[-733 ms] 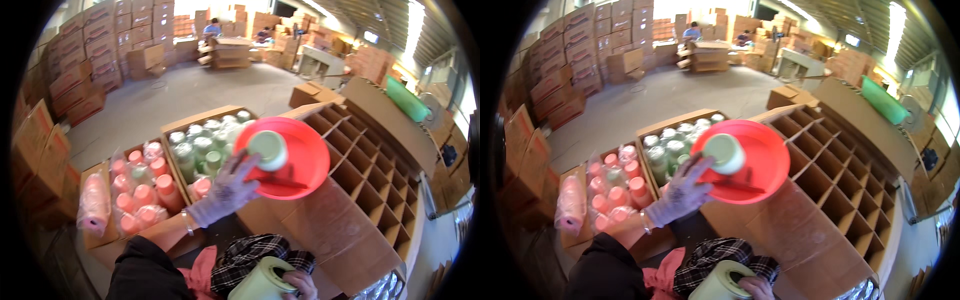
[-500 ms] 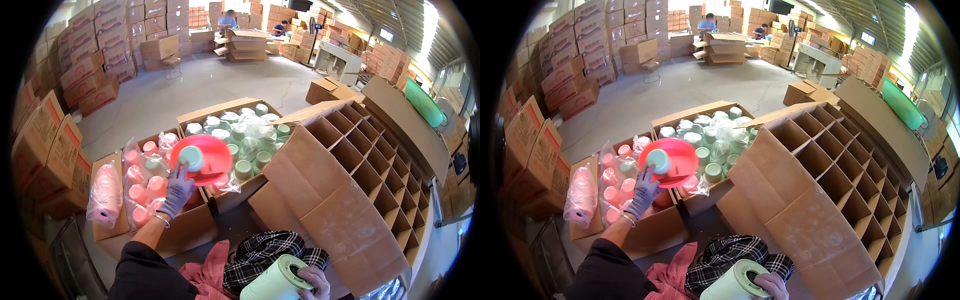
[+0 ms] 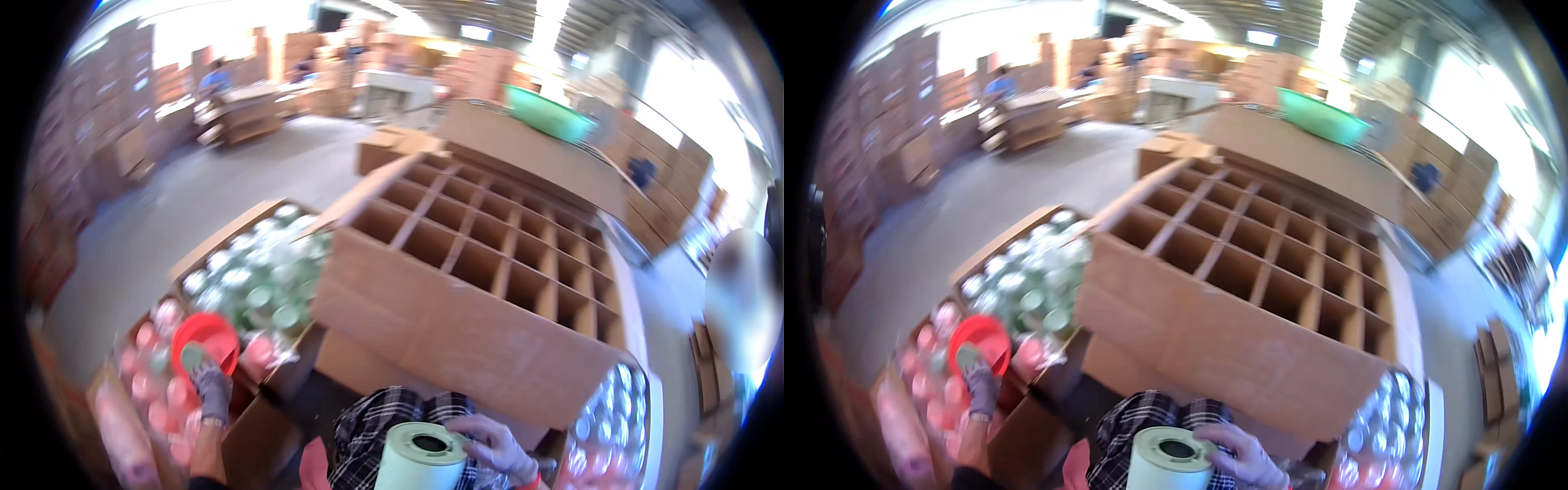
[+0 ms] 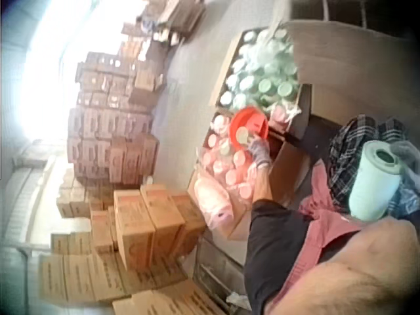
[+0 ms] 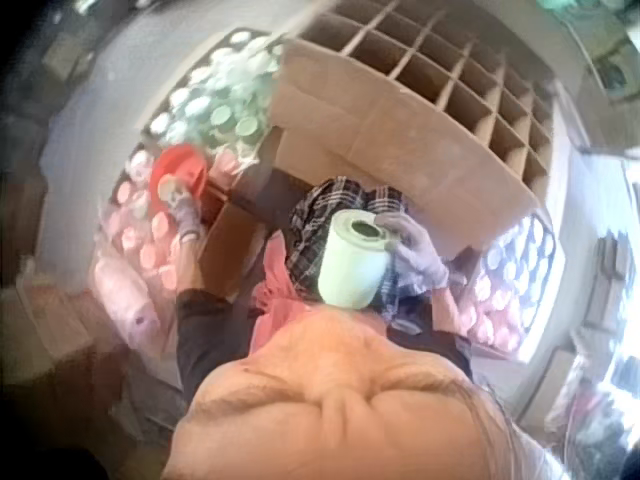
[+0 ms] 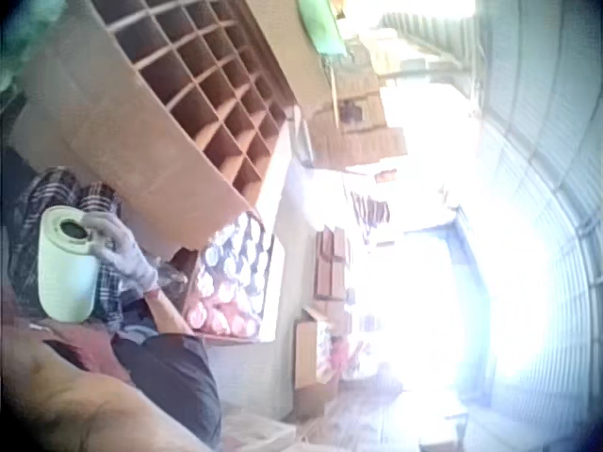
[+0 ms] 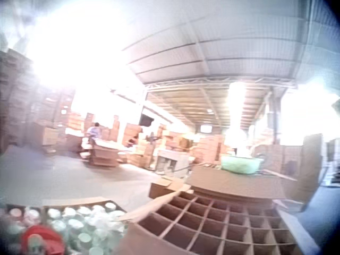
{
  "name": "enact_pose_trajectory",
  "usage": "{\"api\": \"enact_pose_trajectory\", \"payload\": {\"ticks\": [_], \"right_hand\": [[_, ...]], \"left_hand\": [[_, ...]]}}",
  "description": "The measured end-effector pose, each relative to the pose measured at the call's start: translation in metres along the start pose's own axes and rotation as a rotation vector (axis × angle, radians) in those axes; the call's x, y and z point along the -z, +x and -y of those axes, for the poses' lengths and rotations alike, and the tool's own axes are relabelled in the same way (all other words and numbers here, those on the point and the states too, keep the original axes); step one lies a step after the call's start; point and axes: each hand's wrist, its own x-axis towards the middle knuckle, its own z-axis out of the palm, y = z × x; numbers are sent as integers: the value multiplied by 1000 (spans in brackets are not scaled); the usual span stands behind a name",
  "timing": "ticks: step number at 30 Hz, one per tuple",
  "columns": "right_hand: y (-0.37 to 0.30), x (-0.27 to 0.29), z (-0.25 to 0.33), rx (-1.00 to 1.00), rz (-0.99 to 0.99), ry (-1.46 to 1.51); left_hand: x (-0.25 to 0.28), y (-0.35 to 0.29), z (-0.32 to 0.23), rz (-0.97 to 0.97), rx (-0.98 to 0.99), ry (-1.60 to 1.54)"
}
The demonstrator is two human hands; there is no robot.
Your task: The person sits on the floor in a warehouse and assembles thermos flasks by hand. They pick up pink and green flasks, insert black rubber stoppers, and screw on lids. The person then wraps the assembled flasks in plastic bags and places them into a cardboard box with dividers.
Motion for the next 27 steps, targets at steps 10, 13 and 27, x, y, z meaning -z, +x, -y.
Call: {"api": "enact_pose_trajectory", "payload": {"ticks": [10, 13, 27], "right_hand": [[-6, 12, -44, -253, -331, 194], [-23, 7, -92, -222, -386, 187], [51, -18, -162, -88, -497, 1230]], "left_hand": [[195, 148, -367, 10, -1093, -499], [198, 166, -403, 111, -1162, -447], [330, 161, -492, -124, -1044, -644]]}}
